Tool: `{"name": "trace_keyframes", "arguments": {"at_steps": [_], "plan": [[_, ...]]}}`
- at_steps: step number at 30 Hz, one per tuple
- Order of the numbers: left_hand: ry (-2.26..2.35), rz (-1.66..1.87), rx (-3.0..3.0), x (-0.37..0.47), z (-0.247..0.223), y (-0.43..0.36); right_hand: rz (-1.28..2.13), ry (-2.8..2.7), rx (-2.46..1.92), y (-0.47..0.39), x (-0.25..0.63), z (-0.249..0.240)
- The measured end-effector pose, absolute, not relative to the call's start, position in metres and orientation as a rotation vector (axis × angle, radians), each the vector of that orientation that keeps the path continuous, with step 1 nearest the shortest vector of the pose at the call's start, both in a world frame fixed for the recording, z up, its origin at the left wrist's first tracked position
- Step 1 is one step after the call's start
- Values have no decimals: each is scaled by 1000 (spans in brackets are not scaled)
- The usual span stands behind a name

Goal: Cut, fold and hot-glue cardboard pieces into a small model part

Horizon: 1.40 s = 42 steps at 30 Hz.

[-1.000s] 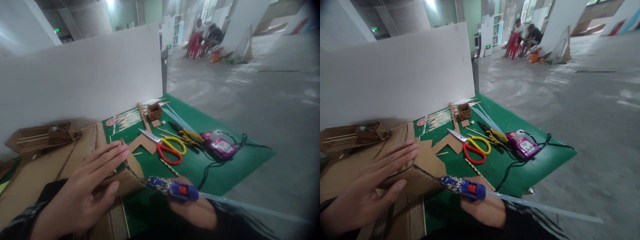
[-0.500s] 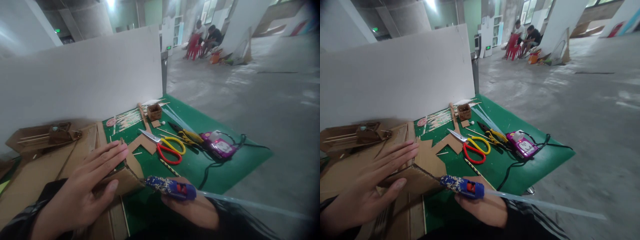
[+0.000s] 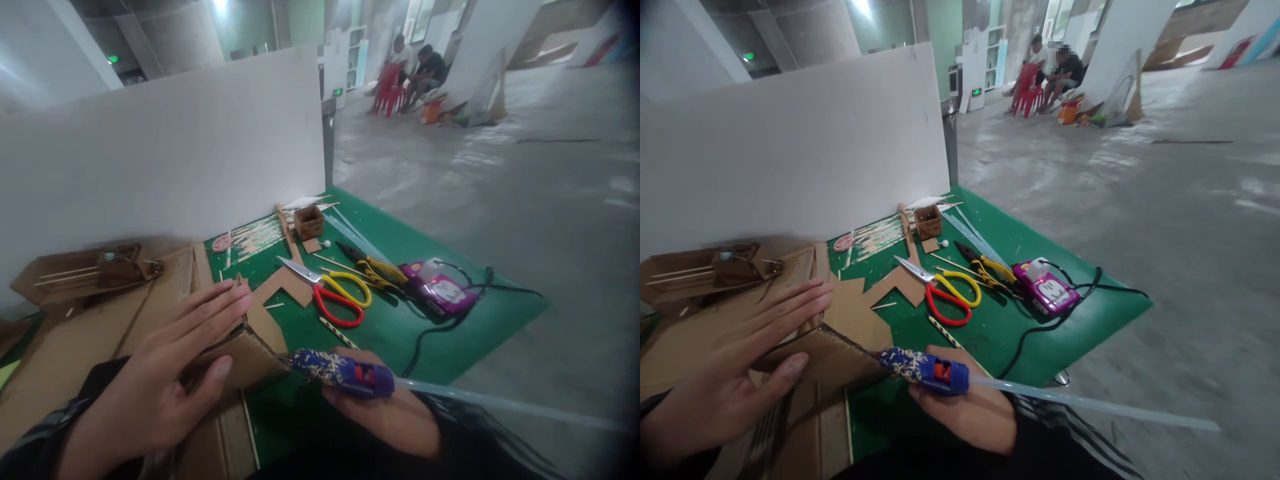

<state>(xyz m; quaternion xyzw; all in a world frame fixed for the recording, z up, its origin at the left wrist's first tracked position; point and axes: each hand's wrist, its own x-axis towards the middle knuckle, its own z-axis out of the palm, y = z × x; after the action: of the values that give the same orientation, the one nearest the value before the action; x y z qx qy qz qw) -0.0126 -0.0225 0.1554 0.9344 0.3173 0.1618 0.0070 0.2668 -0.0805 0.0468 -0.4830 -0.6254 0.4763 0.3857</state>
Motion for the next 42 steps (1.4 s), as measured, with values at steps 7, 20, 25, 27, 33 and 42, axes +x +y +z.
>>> {"name": "trace_keyframes", "arguments": {"at_steps": [7, 20, 25, 27, 33, 42], "plan": [[983, 498, 2945, -12, 156, -21, 1228, -1609, -1219, -77, 266, 48], [978, 490, 2942, -11, 157, -21, 1292, -1613, -1206, -72, 259, 46], [981, 495, 2950, -12, 157, -22, 1294, -1628, -1218, -73, 258, 43], [987, 498, 2949, -12, 157, -22, 1303, -1599, -1229, -73, 258, 42], [985, 490, 2946, -11, 157, -22, 1275, -1595, -1214, -74, 259, 41], [986, 484, 2951, -13, 156, -21, 1301, -1567, -1215, -74, 260, 37]]}}
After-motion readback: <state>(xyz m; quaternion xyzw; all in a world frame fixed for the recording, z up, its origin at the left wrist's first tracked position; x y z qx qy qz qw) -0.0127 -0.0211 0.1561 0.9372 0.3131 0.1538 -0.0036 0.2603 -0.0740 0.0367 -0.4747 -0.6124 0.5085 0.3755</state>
